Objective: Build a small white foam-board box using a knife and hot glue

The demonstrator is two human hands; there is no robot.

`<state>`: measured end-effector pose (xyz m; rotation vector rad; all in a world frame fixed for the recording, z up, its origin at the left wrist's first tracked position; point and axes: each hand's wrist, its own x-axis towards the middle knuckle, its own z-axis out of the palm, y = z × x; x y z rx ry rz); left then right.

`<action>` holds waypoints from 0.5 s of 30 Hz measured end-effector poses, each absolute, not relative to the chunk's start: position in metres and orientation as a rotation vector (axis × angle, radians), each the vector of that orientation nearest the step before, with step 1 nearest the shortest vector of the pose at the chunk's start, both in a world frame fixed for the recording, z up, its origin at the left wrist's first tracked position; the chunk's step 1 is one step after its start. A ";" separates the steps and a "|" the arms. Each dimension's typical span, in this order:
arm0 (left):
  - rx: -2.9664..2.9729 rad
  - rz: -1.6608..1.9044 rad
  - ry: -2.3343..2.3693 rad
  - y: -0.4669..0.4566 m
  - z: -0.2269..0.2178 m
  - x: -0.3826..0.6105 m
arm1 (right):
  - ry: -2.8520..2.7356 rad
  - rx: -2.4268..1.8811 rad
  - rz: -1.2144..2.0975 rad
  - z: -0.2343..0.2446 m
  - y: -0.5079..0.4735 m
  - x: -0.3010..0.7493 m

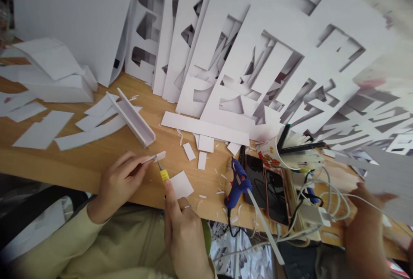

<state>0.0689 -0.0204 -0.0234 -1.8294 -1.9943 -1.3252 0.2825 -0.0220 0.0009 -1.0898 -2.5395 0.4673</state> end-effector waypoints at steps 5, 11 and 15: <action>-1.806 -1.355 -2.009 -0.020 -0.020 0.070 | -2.540 -1.080 0.494 -0.004 -0.020 0.282; -1.781 -1.355 -2.000 -0.020 -0.021 0.071 | -2.584 -1.110 0.517 -0.007 -0.019 0.280; -1.773 -1.362 -2.009 -0.018 -0.023 0.071 | -2.625 -1.134 0.462 -0.010 -0.021 0.277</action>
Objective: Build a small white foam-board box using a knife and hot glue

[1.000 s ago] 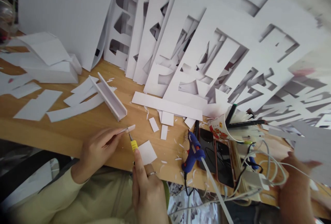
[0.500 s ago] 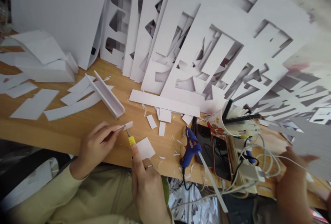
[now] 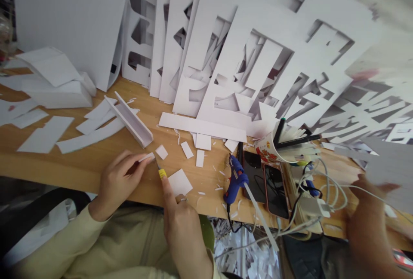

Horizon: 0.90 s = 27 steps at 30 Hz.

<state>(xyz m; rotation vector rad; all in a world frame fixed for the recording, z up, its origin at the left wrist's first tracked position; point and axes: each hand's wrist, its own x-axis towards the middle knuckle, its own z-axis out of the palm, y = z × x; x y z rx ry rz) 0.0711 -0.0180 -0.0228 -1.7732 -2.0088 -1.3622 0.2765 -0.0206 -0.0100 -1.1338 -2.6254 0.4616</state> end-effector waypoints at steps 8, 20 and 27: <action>-1.690 -1.396 -1.930 -0.031 0.013 0.069 | -2.440 -1.114 0.481 -0.013 -0.024 0.283; -1.848 -0.815 -2.292 0.024 -0.005 0.099 | -1.756 -1.290 0.526 -0.006 -0.031 0.302; -1.837 -0.663 -2.432 0.009 -0.014 0.101 | -1.765 -1.222 0.584 -0.021 -0.010 0.289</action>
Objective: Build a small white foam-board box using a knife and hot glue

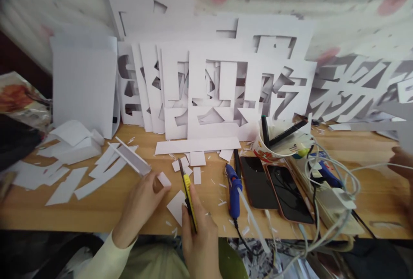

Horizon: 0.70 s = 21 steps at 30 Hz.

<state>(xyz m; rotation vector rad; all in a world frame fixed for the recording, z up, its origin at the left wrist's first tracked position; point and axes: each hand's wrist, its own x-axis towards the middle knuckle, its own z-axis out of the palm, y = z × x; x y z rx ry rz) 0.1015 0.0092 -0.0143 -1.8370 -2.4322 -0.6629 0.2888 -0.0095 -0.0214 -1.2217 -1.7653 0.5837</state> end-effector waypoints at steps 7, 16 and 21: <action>-1.842 -1.084 -2.637 -0.014 -0.004 0.089 | -1.714 -1.105 0.587 -0.036 0.016 0.277; -1.541 -1.325 -2.457 -0.012 0.042 0.067 | -1.668 -1.038 0.655 -0.039 0.016 0.279; -1.535 -1.099 -2.190 0.007 0.053 0.062 | -1.669 -0.996 0.610 -0.036 0.018 0.280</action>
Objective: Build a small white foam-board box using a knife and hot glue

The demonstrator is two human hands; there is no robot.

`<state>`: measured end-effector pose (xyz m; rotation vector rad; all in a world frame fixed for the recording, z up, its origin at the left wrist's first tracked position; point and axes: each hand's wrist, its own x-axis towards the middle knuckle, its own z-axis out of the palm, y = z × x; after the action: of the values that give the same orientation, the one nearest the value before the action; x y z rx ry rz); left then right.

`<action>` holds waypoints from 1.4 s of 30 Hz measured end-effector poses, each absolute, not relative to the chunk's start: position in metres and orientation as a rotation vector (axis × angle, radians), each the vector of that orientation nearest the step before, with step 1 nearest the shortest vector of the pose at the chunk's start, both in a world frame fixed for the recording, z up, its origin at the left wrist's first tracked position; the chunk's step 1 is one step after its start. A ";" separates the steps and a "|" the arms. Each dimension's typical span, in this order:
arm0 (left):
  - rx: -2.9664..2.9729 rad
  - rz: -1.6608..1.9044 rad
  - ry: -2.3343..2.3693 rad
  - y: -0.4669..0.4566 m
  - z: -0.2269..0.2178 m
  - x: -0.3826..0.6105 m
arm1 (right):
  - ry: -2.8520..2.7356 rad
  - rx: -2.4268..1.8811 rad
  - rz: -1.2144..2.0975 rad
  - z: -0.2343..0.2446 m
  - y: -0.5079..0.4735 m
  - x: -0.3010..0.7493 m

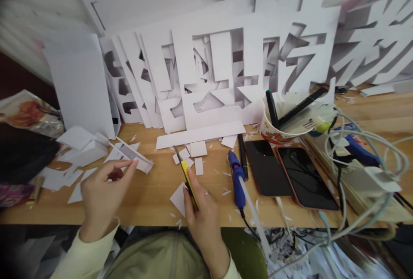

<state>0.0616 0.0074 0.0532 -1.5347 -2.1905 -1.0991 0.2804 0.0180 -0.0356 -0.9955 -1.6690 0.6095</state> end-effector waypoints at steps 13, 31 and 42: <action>-1.522 -0.977 -2.255 0.019 0.013 0.053 | -1.666 -0.970 0.718 -0.035 0.017 0.282; -1.649 -1.056 -2.167 0.018 0.009 0.044 | -1.670 -1.030 0.733 -0.032 0.014 0.282; -1.861 -1.420 -2.345 -0.003 0.031 0.075 | -1.561 -1.025 0.640 -0.037 0.011 0.284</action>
<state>0.0746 -0.0028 0.0309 -1.8612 -2.3451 -1.4197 0.2845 0.0107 -0.0371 -1.0245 -1.5610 0.6396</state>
